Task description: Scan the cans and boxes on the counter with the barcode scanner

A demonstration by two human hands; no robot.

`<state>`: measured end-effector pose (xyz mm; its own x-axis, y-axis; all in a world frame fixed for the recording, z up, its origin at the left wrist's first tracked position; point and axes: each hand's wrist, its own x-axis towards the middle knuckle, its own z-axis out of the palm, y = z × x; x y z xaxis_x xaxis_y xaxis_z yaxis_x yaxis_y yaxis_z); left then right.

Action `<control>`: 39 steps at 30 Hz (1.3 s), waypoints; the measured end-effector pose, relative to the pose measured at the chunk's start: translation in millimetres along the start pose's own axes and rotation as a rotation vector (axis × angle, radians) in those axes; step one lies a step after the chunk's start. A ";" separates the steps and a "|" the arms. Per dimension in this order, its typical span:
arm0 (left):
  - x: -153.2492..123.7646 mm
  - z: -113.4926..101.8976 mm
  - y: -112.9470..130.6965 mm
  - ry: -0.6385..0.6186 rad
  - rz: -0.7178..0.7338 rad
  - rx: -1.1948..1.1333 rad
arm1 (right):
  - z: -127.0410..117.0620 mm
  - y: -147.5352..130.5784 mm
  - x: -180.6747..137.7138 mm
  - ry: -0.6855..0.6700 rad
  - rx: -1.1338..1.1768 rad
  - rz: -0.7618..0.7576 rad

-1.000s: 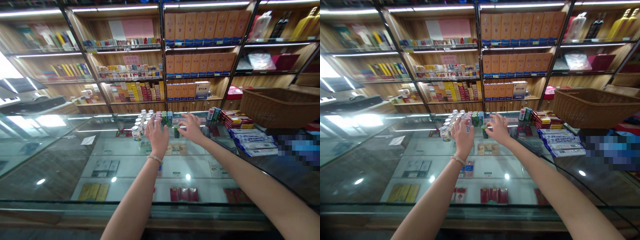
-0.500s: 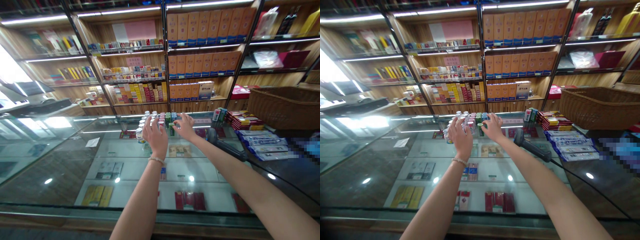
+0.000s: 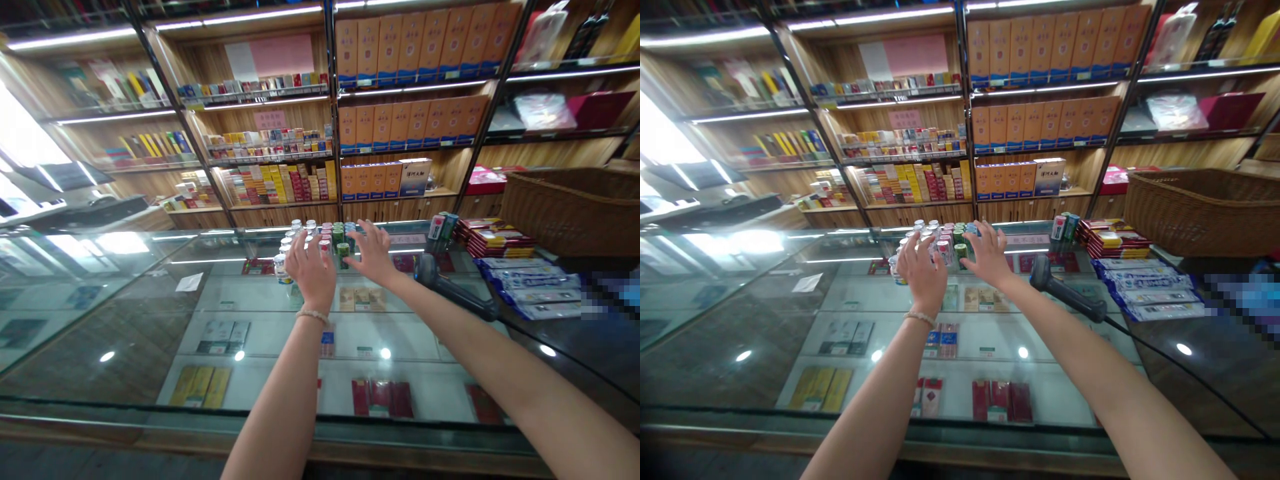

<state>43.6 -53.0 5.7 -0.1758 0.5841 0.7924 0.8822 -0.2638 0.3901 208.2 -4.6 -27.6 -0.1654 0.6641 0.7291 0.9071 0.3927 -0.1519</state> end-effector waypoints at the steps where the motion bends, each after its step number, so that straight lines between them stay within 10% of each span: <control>1: -0.6 -0.1 0.5 -0.016 0.001 0.019 | -0.3 -0.4 -3.0 -0.003 -0.033 -0.042; 17: -12.5 -3.2 8.3 -0.537 0.066 0.378 | 14.8 -7.6 -15.6 0.000 -0.130 -0.054; 39: -12.4 -5.2 8.9 -0.598 0.025 0.406 | 39.5 -8.1 6.6 -0.016 -0.121 0.015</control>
<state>51.4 -66.5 1.8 0.0135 0.9323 0.3613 0.9960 -0.0445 0.0776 184.5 21.8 -48.0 -0.1571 0.6793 0.7168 0.9493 0.3041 -0.0802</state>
